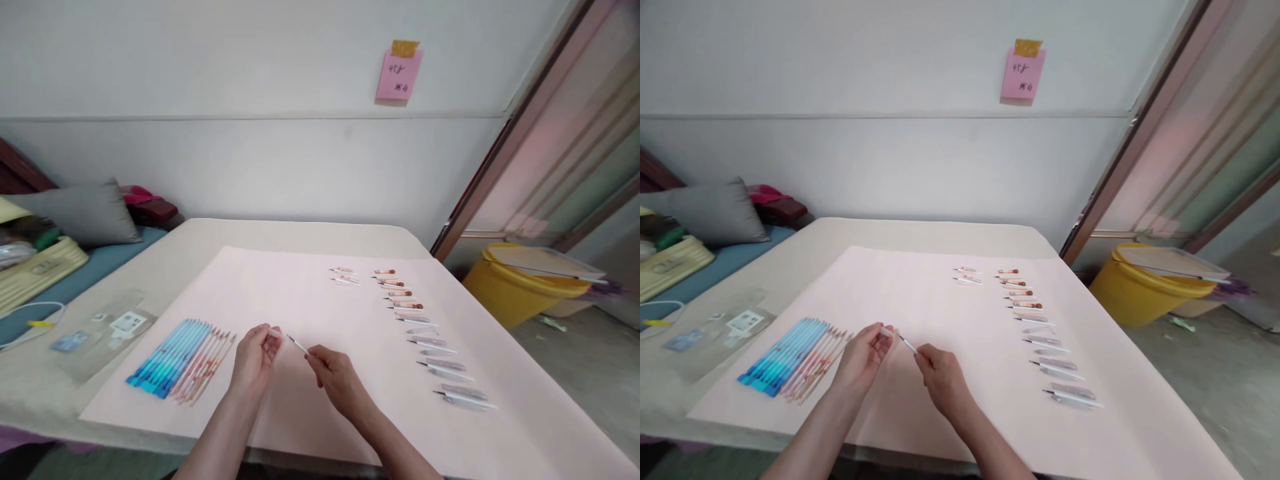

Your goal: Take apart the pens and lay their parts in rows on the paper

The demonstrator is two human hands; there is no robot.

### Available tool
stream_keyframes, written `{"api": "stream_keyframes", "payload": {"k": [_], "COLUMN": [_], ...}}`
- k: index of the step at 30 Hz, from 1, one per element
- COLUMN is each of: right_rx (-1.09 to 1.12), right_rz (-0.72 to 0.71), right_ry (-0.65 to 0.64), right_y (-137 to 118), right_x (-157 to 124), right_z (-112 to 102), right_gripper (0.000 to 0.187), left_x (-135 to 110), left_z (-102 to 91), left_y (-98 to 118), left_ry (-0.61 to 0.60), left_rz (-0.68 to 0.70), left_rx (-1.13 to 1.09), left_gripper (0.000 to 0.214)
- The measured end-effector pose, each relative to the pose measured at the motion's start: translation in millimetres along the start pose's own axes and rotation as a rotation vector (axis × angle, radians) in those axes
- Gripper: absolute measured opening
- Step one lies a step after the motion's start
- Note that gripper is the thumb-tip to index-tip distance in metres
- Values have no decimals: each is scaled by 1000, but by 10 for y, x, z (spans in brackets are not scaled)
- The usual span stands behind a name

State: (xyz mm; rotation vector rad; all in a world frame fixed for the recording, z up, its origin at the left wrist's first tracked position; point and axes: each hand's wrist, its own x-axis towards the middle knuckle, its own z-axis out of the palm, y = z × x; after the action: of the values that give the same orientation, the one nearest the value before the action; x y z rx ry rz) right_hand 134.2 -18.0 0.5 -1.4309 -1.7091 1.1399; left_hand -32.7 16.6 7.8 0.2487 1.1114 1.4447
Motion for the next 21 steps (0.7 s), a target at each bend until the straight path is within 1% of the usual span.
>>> {"api": "stream_keyframes", "payload": {"k": [7,13,15,17,21], "right_rx": [-110,-239,-344,-496,-859], "right_rz": [-20,-31,-38,-56,-130], "right_ry": [3,7,27,59,91], "right_y": [38,8,-3,-1,57], "right_x": [-13,-16,-24,-34,-51], "right_z": [35,26,22,25,54], "right_gripper": [30,29,27,24,20], "left_x": [5,-15,-26,-38,-65], "left_z": [-19,1,12,17,11], "left_y": [-46,-48,-64,-97,-224], "left_ry": [-41,-86,-115,-143,-155], "left_rz": [-9,32,46,34,-65], "left_rx": [6,122,156,168,177], "left_gripper": [7,15,18,18,17]}}
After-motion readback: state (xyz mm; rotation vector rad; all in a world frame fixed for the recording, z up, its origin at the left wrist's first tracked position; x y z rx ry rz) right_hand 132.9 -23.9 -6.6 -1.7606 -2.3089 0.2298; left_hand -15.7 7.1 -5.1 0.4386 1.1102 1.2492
